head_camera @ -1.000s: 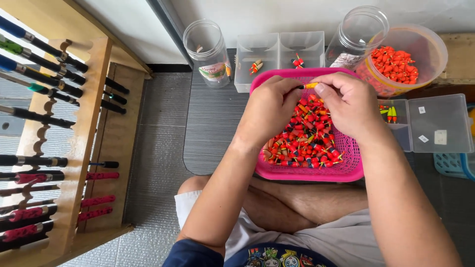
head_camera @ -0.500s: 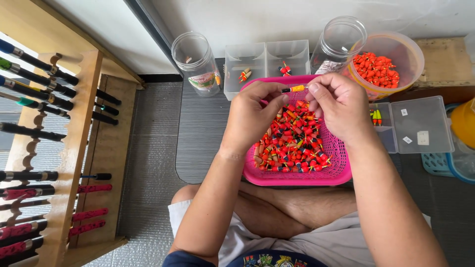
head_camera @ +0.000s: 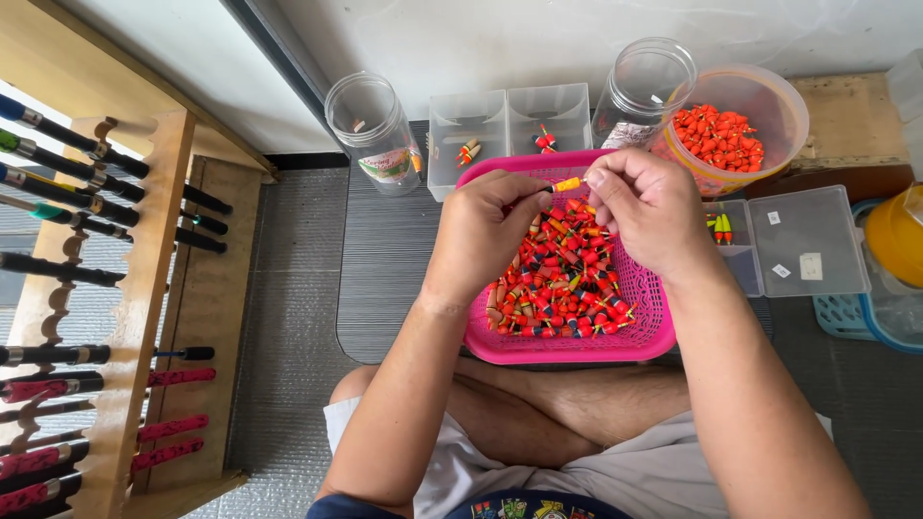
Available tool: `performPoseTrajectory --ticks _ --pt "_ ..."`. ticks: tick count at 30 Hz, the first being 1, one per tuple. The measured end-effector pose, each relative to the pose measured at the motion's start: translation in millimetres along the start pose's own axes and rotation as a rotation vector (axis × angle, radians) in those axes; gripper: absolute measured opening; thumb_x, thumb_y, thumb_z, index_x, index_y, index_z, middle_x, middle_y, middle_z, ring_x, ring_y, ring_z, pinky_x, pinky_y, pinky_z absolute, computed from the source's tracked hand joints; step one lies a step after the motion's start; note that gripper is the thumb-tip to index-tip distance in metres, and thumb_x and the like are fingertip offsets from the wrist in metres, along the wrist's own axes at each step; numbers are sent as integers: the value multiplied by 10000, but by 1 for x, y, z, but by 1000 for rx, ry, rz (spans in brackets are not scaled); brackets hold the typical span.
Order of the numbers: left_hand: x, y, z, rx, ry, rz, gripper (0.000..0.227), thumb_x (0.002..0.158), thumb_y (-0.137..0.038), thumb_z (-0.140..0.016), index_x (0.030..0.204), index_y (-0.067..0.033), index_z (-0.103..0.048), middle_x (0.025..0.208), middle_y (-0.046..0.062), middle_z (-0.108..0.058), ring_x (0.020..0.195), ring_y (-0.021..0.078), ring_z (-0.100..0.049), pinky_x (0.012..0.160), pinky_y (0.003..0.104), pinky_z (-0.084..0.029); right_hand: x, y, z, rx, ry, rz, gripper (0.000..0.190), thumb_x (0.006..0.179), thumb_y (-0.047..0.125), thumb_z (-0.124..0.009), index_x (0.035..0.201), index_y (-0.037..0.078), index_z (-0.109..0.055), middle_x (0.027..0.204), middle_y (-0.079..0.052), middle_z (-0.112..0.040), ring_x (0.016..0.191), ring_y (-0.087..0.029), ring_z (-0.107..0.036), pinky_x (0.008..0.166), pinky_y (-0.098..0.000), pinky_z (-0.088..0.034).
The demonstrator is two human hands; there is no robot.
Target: Manually assembling small fishing float components by joining stems to float bodies.
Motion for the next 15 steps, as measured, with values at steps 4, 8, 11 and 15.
performPoseTrajectory --ticks 4,8,11,15 --pt "0 4 1 16 -26 8 107 836 -77 -709 939 -65 -738 800 104 -695 758 252 -709 633 307 -566 -1 -1 -7 -57 34 -2 99 951 11 -588 926 -24 -676 623 -146 -622 475 -135 -577 441 -224 -472" --pt "-3 8 -1 11 -37 48 102 834 -94 -713 930 -69 -738 784 102 -698 756 237 -707 637 307 -568 -2 12 3 -45 -72 44 126 1011 66 -569 996 -8 -671 636 -135 -614 474 -135 -563 432 -225 -457" --pt "0 24 8 -87 -130 141 117 849 -129 -704 944 -70 -739 718 86 -681 666 164 -672 584 279 -555 -9 51 11 -278 -180 240 121 1011 31 -581 1059 6 -688 832 -136 -638 683 -216 -604 577 -302 -481" --pt "-3 34 21 -366 -301 217 164 889 -96 -657 977 32 -707 646 100 -637 576 115 -610 530 248 -525 -16 62 -2 -947 -180 302 452 819 -39 -701 1265 -55 -626 1266 -318 -504 1180 -550 -433 883 -651 -412"
Point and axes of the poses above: each hand's wrist, its own x-axis towards the middle knuckle, its own z-axis out of the back of the hand, y = z × x, the point moved 10 cm from there along x, towards the middle knuckle
